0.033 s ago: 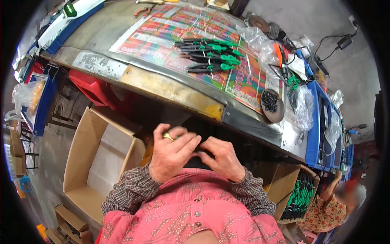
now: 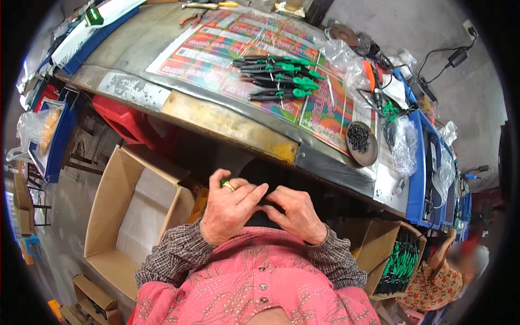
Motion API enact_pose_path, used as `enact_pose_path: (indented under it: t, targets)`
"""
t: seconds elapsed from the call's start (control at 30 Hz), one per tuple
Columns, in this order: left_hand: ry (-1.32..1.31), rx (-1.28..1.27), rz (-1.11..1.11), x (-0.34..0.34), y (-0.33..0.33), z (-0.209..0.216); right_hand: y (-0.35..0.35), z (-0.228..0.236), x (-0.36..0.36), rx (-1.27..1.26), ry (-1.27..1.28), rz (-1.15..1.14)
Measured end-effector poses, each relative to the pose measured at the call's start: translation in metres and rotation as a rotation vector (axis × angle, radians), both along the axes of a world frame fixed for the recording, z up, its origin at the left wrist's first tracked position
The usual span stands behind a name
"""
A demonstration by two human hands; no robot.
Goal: Assembling small green handles onto black probe components at a workbench and applying heat with a tool.
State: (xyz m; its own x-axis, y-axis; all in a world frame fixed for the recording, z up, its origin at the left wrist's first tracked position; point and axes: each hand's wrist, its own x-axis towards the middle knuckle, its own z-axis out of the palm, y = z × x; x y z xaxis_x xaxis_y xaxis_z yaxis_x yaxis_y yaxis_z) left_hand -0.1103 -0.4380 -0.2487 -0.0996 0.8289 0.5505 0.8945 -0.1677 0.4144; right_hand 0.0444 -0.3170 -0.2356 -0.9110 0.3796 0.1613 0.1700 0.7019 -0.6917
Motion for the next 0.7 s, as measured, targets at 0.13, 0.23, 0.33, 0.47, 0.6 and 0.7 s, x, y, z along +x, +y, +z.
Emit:
enact_pose_path:
  t: [0.13,0.23,0.33,0.47,0.6,0.7]
  targets:
    - [-0.216,-0.016,-0.109,-0.004,-0.003,-0.009,0.000,0.008,0.005,-0.010,-0.083,0.024]
    - [-0.423,-0.102,-0.174,-0.001,-0.004,-0.007,0.001,0.015,0.008,0.003,-0.111,0.056]
    - [-0.541,-0.174,-0.265,-0.003,-0.003,-0.009,0.007,0.019,0.007,-0.079,-0.037,0.057]
    - [-1.044,-0.363,-0.217,0.000,-0.002,-0.013,0.007,0.021,0.005,-0.449,0.104,-0.222]
    - [-1.434,-0.314,-0.108,0.000,-0.002,-0.017,0.007,0.013,0.007,-0.587,0.165,-0.310]
    - [-1.558,-0.295,-0.127,0.005,-0.004,-0.032,-0.007,-0.005,0.007,-0.623,0.103,-0.247]
